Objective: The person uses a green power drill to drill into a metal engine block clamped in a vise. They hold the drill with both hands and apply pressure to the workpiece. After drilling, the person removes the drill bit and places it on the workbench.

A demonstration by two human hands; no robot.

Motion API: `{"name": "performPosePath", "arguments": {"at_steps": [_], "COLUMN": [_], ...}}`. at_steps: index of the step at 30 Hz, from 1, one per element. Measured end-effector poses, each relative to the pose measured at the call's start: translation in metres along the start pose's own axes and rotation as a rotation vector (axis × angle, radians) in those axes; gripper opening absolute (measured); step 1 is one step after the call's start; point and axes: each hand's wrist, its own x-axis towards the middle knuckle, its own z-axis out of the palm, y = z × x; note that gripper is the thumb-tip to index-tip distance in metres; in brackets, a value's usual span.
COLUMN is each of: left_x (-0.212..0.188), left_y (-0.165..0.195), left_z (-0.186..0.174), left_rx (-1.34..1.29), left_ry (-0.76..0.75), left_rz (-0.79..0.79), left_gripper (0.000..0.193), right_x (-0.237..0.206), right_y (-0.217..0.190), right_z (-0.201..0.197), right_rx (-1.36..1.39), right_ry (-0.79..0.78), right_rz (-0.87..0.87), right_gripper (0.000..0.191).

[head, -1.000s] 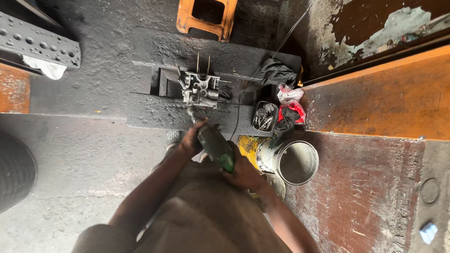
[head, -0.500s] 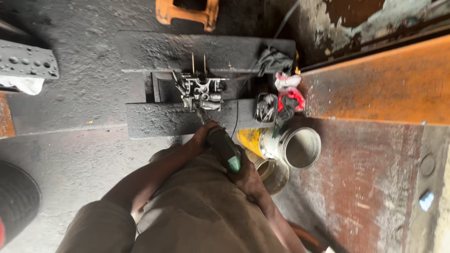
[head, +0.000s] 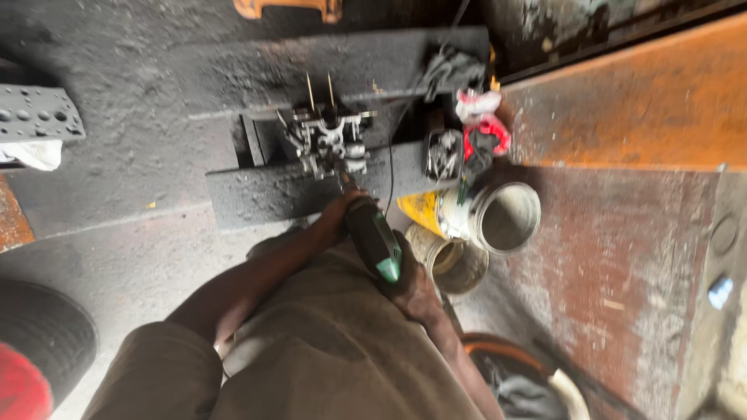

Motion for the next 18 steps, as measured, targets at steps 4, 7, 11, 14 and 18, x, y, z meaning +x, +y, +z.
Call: {"name": "performPosePath", "arguments": {"at_steps": [4, 7, 11, 14, 18], "left_x": [0.002, 0.006, 0.02, 0.03, 0.037], "left_y": [0.007, 0.015, 0.018, 0.005, -0.017], "left_z": [0.006, 0.01, 0.015, 0.011, -0.002], "left_rx": [-0.021, -0.042, -0.111, -0.16, -0.185], "left_ry": [-0.054, -0.042, 0.134, 0.129, 0.027], "left_rz": [0.097, 0.107, 0.034, 0.023, 0.003], "left_gripper": [0.029, 0.029, 0.028, 0.027, 0.033], "right_x": [0.018, 0.033, 0.046, 0.048, 0.045], "right_y": [0.012, 0.013, 0.002, -0.004, -0.003], "right_z": [-0.015, -0.028, -0.046, -0.059, -0.07], "right_rx": [0.063, 0.101, 0.008, -0.048, 0.078], "right_ry": [-0.004, -0.045, -0.102, -0.1, -0.161], "right_rz": [-0.178, -0.233, -0.136, -0.124, -0.214], "right_gripper": [0.095, 0.09, 0.089, 0.081, 0.077]}}
